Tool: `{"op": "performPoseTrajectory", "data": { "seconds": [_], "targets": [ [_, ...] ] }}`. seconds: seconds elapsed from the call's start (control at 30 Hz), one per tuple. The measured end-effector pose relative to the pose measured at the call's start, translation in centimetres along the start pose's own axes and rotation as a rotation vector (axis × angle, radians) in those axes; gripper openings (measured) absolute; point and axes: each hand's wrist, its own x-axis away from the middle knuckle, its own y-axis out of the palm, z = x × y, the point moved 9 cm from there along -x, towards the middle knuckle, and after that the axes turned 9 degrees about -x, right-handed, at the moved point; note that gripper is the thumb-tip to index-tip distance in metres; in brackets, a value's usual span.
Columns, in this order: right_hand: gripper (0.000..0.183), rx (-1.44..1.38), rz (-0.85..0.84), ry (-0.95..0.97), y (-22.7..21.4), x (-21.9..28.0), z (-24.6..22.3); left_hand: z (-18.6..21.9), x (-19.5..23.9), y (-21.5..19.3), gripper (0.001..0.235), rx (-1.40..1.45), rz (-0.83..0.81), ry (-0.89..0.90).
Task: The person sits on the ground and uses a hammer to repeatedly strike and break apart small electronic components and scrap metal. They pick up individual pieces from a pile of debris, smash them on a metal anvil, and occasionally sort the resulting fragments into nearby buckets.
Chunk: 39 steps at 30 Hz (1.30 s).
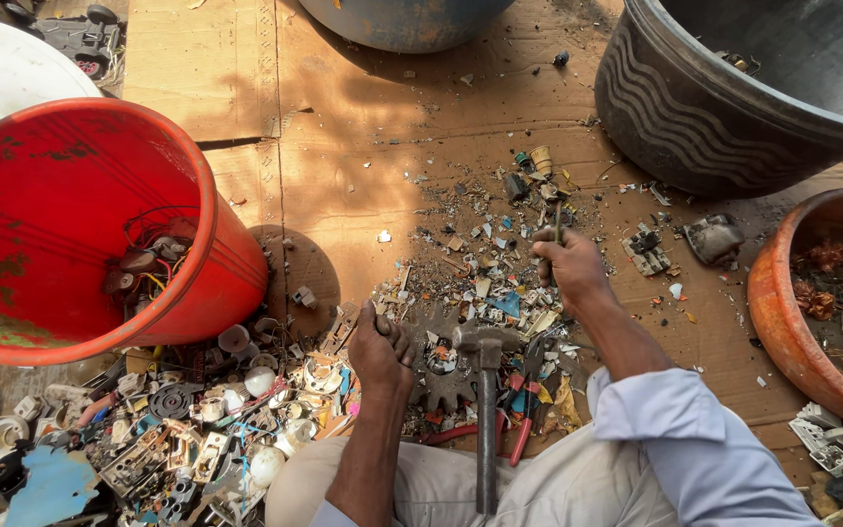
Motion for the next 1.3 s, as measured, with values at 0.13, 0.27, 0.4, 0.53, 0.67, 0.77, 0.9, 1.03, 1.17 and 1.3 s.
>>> {"op": "performPoseTrajectory", "data": {
  "seconds": [0.13, 0.27, 0.4, 0.53, 0.67, 0.77, 0.9, 1.03, 1.17, 1.3],
  "targets": [
    [0.017, 0.604, 0.017, -0.001, -0.3, -3.8, 2.8, -0.5, -1.0, -0.4, 0.035, 0.045, 0.04, -0.003],
    [0.014, 0.734, 0.047, 0.013, 0.4, -6.8, 5.3, -1.0, -2.4, -0.6, 0.014, 0.159, 0.089, -0.059],
    [0.022, 0.877, 0.026, -0.022, 1.6, -9.0, 6.4, -1.0, -3.1, -0.8, 0.014, 0.071, 0.101, -0.045],
    [0.03, 0.978, -0.017, -0.319, 4.4, -10.7, 5.6, -1.1, -3.3, -0.8, 0.018, 0.022, 0.075, -0.004],
    [0.035, 1.09, -0.132, -0.555, 7.6, -10.6, 5.4, -0.6, -3.8, -1.5, 0.019, 0.074, 0.096, 0.009],
    [0.037, 1.188, -0.164, -0.542, 9.2, -10.3, 5.7, 0.5, -3.7, -2.1, 0.018, 0.003, 0.123, 0.071],
    [0.026, 1.272, -0.158, -0.59, 9.6, -9.8, 6.4, 0.6, -3.5, -2.3, 0.019, -0.006, 0.133, 0.064],
    [0.022, 1.13, -0.164, -0.606, 9.1, -10.2, 7.1, 0.7, -3.6, -1.9, 0.019, -0.021, 0.118, 0.069],
    [0.023, 1.107, -0.12, -0.503, 8.0, -10.4, 7.5, 0.7, -3.7, -1.7, 0.018, -0.02, 0.085, 0.089],
    [0.033, 1.068, -0.1, -0.454, 7.3, -9.0, 6.6, 0.4, -3.7, -1.6, 0.019, -0.012, 0.083, 0.062]
  ]
}}
